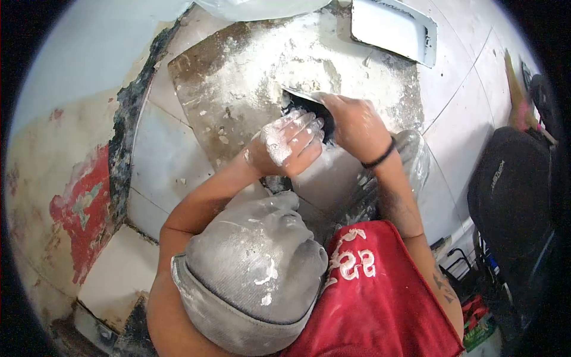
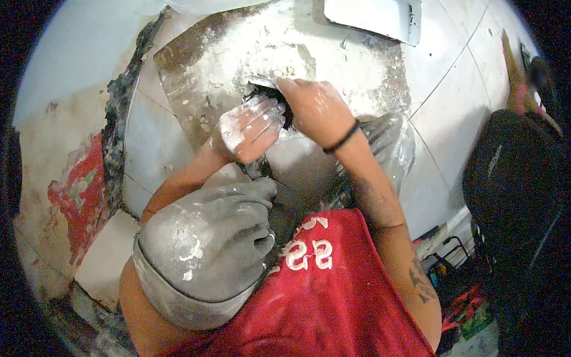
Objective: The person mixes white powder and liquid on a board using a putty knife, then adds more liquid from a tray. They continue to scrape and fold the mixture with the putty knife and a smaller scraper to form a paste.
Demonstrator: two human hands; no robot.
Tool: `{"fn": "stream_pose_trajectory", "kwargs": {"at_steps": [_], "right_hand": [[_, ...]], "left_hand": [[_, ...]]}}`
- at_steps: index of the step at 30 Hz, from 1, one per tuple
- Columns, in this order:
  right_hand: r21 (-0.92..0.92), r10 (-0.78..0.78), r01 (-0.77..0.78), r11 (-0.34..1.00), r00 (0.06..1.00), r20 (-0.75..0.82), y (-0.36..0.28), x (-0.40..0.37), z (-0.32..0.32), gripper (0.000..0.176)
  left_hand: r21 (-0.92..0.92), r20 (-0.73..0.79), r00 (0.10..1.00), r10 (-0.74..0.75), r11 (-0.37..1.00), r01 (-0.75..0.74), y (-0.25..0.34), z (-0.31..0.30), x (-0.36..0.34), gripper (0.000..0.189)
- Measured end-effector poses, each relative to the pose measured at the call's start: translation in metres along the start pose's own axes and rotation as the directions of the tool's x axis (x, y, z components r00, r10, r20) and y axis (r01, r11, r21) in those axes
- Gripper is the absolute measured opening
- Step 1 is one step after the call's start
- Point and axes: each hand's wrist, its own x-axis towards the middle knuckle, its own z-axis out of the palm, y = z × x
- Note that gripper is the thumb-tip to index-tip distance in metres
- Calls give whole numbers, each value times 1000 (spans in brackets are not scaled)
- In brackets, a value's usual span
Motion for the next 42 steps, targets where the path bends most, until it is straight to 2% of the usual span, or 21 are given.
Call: {"fn": "stream_pose_trajectory", "kwargs": {"at_steps": [3, 5, 6, 7, 8, 9, 12, 13, 16, 17, 20, 21, 24, 27, 31, 33, 34, 35, 36, 39, 42], "right_hand": [[-34, 128, -125, 992, 984, 122, 25, 18, 4, 26], [130, 57, -29, 991, 973, -222, 44, 12, 5, 30], [197, 38, 42, 979, 922, -385, 51, 10, 5, 32], [366, 218, -95, 926, 925, -312, 53, 11, -2, 37], [327, 285, -149, 933, 863, -418, 62, 9, 3, 32], [361, 309, -151, 920, 846, -435, 64, 9, 2, 33], [560, 412, -169, 811, 845, -341, 68, 6, 5, 37], [635, 440, -180, 751, 854, -278, 68, 5, 8, 38], [620, 430, -182, 763, 859, -278, 54, 4, 20, 39], [632, 417, -150, 760, 859, -298, 43, 5, 23, 40], [496, 283, -56, 867, 873, -396, 20, 11, 28, 42], [552, 332, -82, 830, 867, -371, 12, 14, 27, 42], [462, 326, -142, 876, 879, -348, 9, 17, 29, 37], [447, 293, -99, 889, 873, -390, 3, 19, 30, 33], [395, 259, -40, 918, 814, -520, 0, 20, 26, 29], [506, 374, -109, 855, 806, -458, -4, 19, 18, 26], [559, 428, -142, 817, 798, -424, -4, 19, 16, 25], [583, 405, -69, 810, 784, -471, -3, 20, 21, 20], [548, 386, -92, 831, 806, -450, -2, 19, 24, 19], [454, 325, -117, 883, 850, -414, 4, 16, 29, 16], [429, 304, -109, 897, 856, -417, 3, 15, 31, 16]], "left_hand": [[-64, -50, 999, -12, 998, 9, 9, -3, 2, 10], [-118, -101, 991, -93, 990, 80, 11, -5, 1, 8], [8, -57, 989, -136, 991, 137, 12, -3, -12, 9], [133, -17, 982, -186, 973, 186, 15, 0, -29, 10], [256, 17, 971, -238, 940, 225, 19, 5, -44, 10], [80, -20, 849, -528, 846, 528, 22, -7, -29, 20], [-84, -93, 590, -802, 597, 798, 16, -24, -4, 32], [-178, -131, 557, -820, 572, 801, 12, -22, 2, 42], [-171, -111, 465, -878, 478, 862, 11, -29, 36, 44], [-218, -43, 457, -888, 455, 863, 10, -26, 38, 47], [-229, 59, 506, -860, 482, 846, 16, -23, 52, 50], [-218, 37, 538, -842, 519, 827, 16, -17, 50, 50], [-231, 133, 516, -846, 480, 846, 13, -10, 46, 46], [-212, 170, 458, -873, 421, 882, 11, -13, 49, 43], [-194, 103, 418, -902, 394, 898, 16, -14, 51, 38], [-194, 50, 392, -918, 376, 906, 14, -9, 47, 34], [-190, 93, 378, -921, 357, 915, 14, -9, 49, 34], [-185, 137, 362, -922, 336, 924, 13, -10, 52, 35], [-178, 182, 344, -921, 313, 933, 14, -11, 53, 36], [-163, 173, 458, -872, 433, 886, 8, -2, 47, 41], [-154, 217, 406, -888, 380, 912, 8, -5, 51, 40]]}}
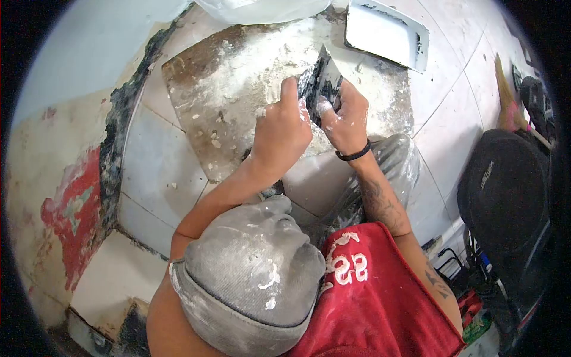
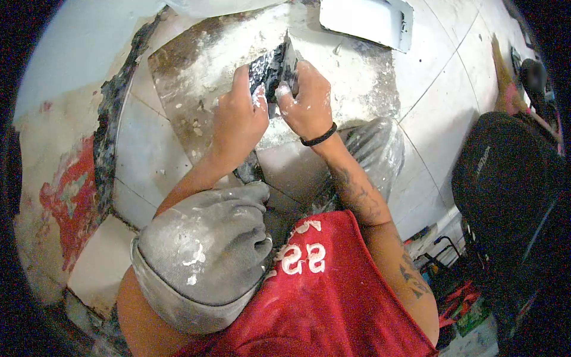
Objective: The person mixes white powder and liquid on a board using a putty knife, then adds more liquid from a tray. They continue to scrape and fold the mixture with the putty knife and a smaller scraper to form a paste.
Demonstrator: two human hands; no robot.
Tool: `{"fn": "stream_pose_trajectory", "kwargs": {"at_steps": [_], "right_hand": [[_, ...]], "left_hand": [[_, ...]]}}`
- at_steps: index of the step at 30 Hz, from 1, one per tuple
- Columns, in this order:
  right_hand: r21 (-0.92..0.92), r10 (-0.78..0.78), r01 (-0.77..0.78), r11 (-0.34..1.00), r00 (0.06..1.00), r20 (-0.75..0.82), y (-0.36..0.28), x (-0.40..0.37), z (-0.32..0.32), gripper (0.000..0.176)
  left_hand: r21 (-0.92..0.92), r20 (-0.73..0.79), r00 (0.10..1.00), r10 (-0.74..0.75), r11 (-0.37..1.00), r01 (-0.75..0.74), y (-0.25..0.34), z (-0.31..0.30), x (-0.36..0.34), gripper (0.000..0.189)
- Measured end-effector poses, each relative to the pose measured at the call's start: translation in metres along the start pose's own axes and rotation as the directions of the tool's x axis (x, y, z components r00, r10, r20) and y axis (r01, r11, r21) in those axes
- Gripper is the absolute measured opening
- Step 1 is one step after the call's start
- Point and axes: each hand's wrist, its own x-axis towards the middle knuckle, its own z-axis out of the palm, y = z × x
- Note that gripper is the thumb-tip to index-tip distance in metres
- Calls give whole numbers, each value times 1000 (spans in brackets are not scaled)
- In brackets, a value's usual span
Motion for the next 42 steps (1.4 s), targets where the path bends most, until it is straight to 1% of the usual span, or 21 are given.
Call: {"fn": "stream_pose_trajectory", "kwargs": {"at_steps": [3, 7, 9, 10, 11, 14, 15, 18, 20, 21, 22, 24, 25, 28, 29, 32, 33, 37, 40, 41, 42], "right_hand": [[-1, -69, 69, 998, 998, 17, -8, 0, 1, 18], [-49, -105, 107, 993, 994, 40, -17, -8, 4, 19], [27, -110, 109, 994, 994, 23, -20, -9, 4, 18], [64, -111, 110, 992, 994, 15, -24, -10, 3, 20], [106, -6, 0, 994, 998, 58, -29, -11, -5, 20], [151, -124, 130, 980, 991, -49, -14, -4, -27, 20], [29, -162, 164, 986, 985, -55, -12, 1, -40, 19], [-180, -302, 304, 935, 952, 42, -2, 4, -65, 14], [-109, -208, 239, 965, 948, 242, -11, -11, -63, 14], [-85, -160, 199, 976, 929, 335, -18, -20, -64, 14], [-193, -106, 217, 957, 879, 464, -27, -29, -64, 15], [-254, -199, 372, 893, 831, 519, -30, -47, -56, 14], [-294, -171, 393, 871, 805, 568, -26, -54, -53, 12], [-310, -163, 387, 868, 813, 558, -20, -61, -45, 16], [-350, -129, 384, 854, 810, 573, -19, -62, -43, 14], [-388, -213, 436, 812, 840, 498, -14, -53, -37, 8], [-411, -164, 400, 819, 850, 500, -14, -48, -35, 7], [-473, -168, 416, 777, 861, 481, 6, -15, -23, 5], [-410, -199, 399, 820, 871, 450, 11, 8, -22, 9], [-407, -188, 393, 824, 869, 457, 9, 9, -25, 19], [-384, -164, 358, 851, 876, 454, 2, 10, -29, 24]], "left_hand": [[-45, 17, 996, -89, 995, 90, 0, 4, 2, 37], [-5, 54, 998, 13, 1000, -13, -9, 7, 6, 41], [-1, 34, 999, 33, 999, -33, -20, 13, 8, 43], [13, -1, 1000, 5, 1000, -5, -24, 13, 9, 43], [26, -34, 999, -22, 999, 23, -27, 13, 10, 43], [-77, -140, 981, -137, 989, 127, -37, 9, 15, 38], [-149, -159, 973, -168, 978, 145, -45, 8, 18, 36], [-292, -160, 962, -223, 941, 170, -64, 2, 27, 28], [-408, -114, 975, -191, 904, 129, -91, 8, 31, 27], [-517, -43, 977, -208, 842, 156, -93, 7, 32, 24], [-589, -8, 971, -239, 786, 189, -94, 6, 33, 24], [-721, 79, 953, -294, 643, 258, -90, 4, 33, 25], [-771, 123, 949, -291, 574, 276, -86, 2, 32, 25], [-773, 156, 950, -269, 566, 287, -76, -1, 28, 25], [-791, 175, 950, -259, 538, 292, -77, 0, 27, 27], [-849, 273, 940, -205, 408, 336, -81, 5, 21, 25], [-857, 287, 935, -207, 381, 347, -75, 4, 18, 25], [-818, 309, 927, -214, 437, 373, -73, 0, 8, 23], [-787, 298, 927, -228, 492, 373, -86, 3, 3, 22], [-814, 282, 928, -245, 451, 366, -91, 5, 1, 21], [-794, 251, 935, -253, 499, 348, -94, 5, 1, 22]]}}
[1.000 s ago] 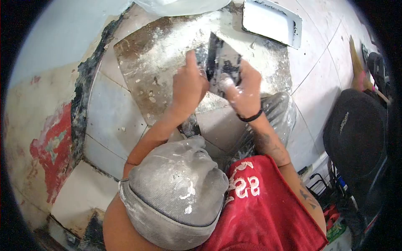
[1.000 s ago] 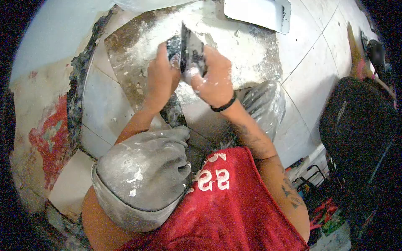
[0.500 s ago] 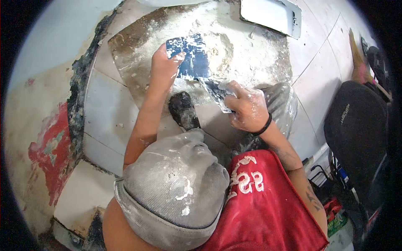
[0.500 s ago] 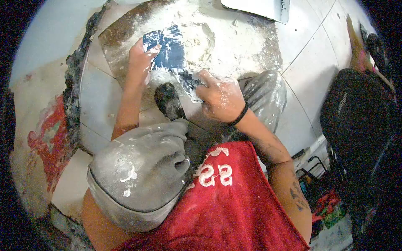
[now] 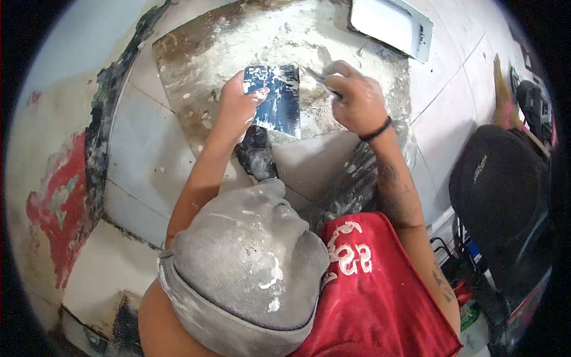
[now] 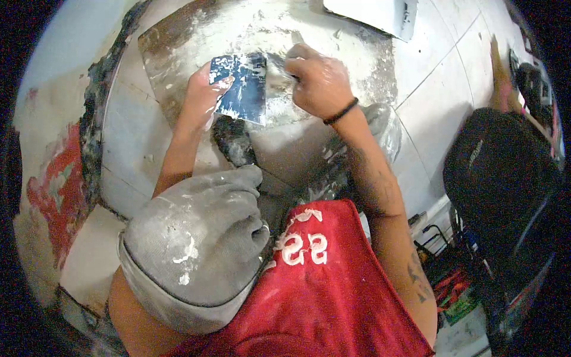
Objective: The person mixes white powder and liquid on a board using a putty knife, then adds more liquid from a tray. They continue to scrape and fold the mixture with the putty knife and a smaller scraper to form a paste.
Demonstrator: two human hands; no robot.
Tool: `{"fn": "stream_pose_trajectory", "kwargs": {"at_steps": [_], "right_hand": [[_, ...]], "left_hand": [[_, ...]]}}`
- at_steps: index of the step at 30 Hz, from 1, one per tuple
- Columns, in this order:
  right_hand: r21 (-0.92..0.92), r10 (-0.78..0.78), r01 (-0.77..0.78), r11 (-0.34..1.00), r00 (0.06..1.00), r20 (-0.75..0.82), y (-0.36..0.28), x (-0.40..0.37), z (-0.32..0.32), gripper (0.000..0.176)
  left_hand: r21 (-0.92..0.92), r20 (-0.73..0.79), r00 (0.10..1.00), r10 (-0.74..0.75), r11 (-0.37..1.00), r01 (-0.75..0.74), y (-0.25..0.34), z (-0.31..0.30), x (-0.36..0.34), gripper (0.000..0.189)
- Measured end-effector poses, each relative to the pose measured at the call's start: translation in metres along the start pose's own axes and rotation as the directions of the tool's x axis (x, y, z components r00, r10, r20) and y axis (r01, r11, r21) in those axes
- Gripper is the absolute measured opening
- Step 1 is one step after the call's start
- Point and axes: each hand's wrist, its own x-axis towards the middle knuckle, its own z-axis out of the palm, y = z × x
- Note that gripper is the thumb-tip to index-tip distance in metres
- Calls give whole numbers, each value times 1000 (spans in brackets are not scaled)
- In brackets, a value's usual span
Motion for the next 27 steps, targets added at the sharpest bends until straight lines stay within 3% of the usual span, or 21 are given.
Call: {"fn": "stream_pose_trajectory", "kwargs": {"at_steps": [2, 3, 6, 11, 15, 17, 20, 23, 27], "right_hand": [[84, 53, -54, 995, 998, 25, -18, -7, -15, 35], [29, 68, -71, 997, 995, 79, -24, -15, -17, 51], [159, -36, 26, 987, 998, 60, -36, -34, -6, 56], [228, -38, 11, 974, 993, 115, -34, -30, 17, 56], [178, 42, -50, 983, 998, 48, -11, -3, 23, 55], [150, -26, 25, 988, 1000, 4, 4, 6, 23, 55], [178, -77, 84, 980, 996, -46, 1, 2, 5, 55], [340, -117, 116, 933, 993, -17, -18, -22, -4, 55], [261, -24, -5, 965, 994, 108, -51, -33, 1, 58]], "left_hand": [[98, -43, 998, 41, 995, -37, -6, -8, 0, 22], [140, -60, 996, 69, 988, -61, -7, -9, -1, 22], [205, -77, 988, 134, 972, -116, -6, -6, 1, 23], [218, -41, 986, 161, 965, -148, -5, -1, 5, 24], [80, -45, 998, 33, 996, -30, 12, 11, -8, 24], [23, 5, 996, -88, 996, 88, 32, 17, -21, 23], [187, -11, 1000, 15, 982, -13, 13, 10, -18, 23], [214, 33, 997, 75, 974, -80, 4, 1, -13, 24], [282, 51, 995, 80, 955, -91, 9, 7, -12, 24]]}}
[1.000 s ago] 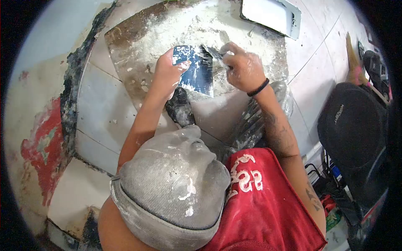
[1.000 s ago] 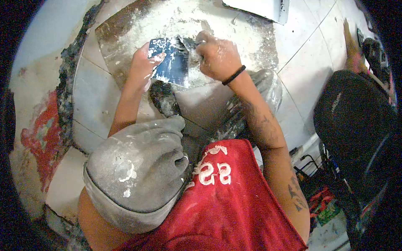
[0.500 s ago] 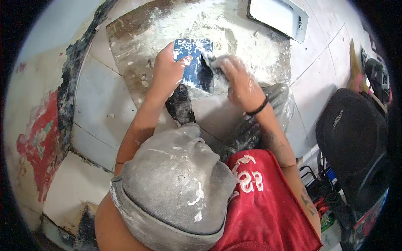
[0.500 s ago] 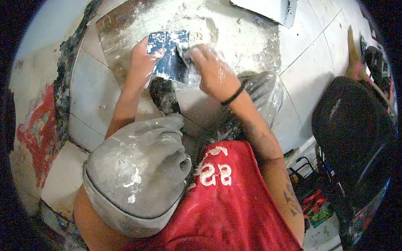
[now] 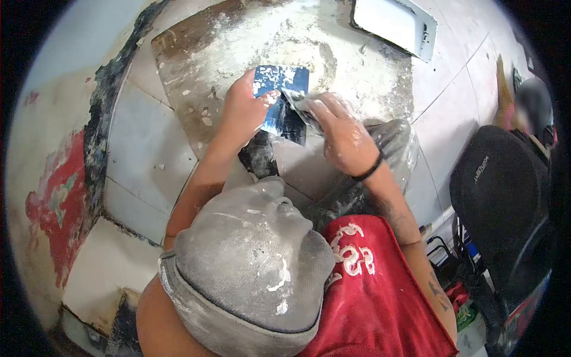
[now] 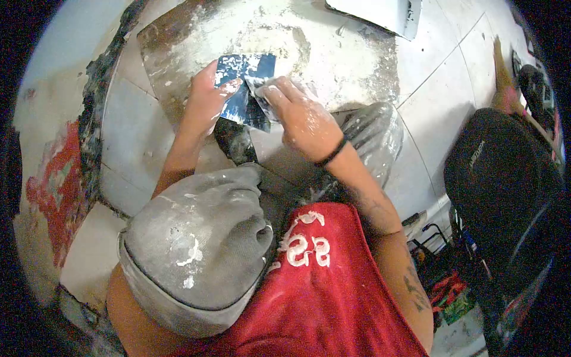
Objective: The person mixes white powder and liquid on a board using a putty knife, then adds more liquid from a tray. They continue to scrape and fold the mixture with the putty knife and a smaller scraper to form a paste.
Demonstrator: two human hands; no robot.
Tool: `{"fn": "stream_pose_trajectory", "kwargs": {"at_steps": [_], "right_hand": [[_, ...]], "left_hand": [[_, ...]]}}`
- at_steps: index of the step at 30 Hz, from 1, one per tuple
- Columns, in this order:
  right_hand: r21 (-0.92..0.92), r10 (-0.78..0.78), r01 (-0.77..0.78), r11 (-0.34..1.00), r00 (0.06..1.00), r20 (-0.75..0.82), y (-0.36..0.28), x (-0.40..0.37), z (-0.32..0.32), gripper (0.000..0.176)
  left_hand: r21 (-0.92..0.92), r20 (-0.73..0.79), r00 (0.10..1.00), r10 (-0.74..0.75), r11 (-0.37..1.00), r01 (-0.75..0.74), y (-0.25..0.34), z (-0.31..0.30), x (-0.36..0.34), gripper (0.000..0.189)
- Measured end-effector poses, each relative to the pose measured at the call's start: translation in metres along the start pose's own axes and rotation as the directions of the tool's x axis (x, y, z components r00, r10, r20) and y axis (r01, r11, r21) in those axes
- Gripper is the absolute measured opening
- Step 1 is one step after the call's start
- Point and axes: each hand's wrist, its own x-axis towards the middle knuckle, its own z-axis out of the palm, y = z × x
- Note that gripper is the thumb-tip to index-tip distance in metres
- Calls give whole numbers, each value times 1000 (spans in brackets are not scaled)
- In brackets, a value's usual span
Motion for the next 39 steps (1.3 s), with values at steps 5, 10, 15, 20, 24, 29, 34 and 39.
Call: {"fn": "stream_pose_trajectory", "kwargs": {"at_steps": [5, 10, 15, 20, 24, 29, 34, 39], "right_hand": [[-56, -32, 27, 998, 996, -80, 39, 26, 12, 47], [-74, -66, 58, 996, 992, -109, 31, 24, -3, 54], [25, 24, -24, 999, 1000, 0, -3, -3, 10, 60], [-98, 73, -85, 992, 990, -119, 30, 18, 21, 57], [-39, 2, -7, 999, 994, -113, 39, 23, 2, 55], [-1, 89, -89, 996, 995, -35, 0, -5, 10, 56], [-52, 164, -168, 984, 984, -68, 56, 23, 14, 58], [160, -101, 158, 974, 943, -316, 63, 7, -24, 67]], "left_hand": [[-176, 24, 997, -68, 982, 71, -1, 2, -4, 19], [-53, 30, 999, -23, 998, 25, -3, -2, -6, 24], [-5, -15, 994, 109, 994, -109, -16, 1, -1, 23], [-144, -1, 999, -49, 988, 49, -10, 6, -7, 20], [-173, -10, 997, -73, 982, 70, -8, 2, -12, 26], [-27, -55, 997, -45, 999, 44, -12, -2, -8, 24], [-120, -6, 993, -120, 986, 118, 11, 3, -21, 24], [506, -176, 972, 154, 861, -45, 9, -1, -34, 16]]}}
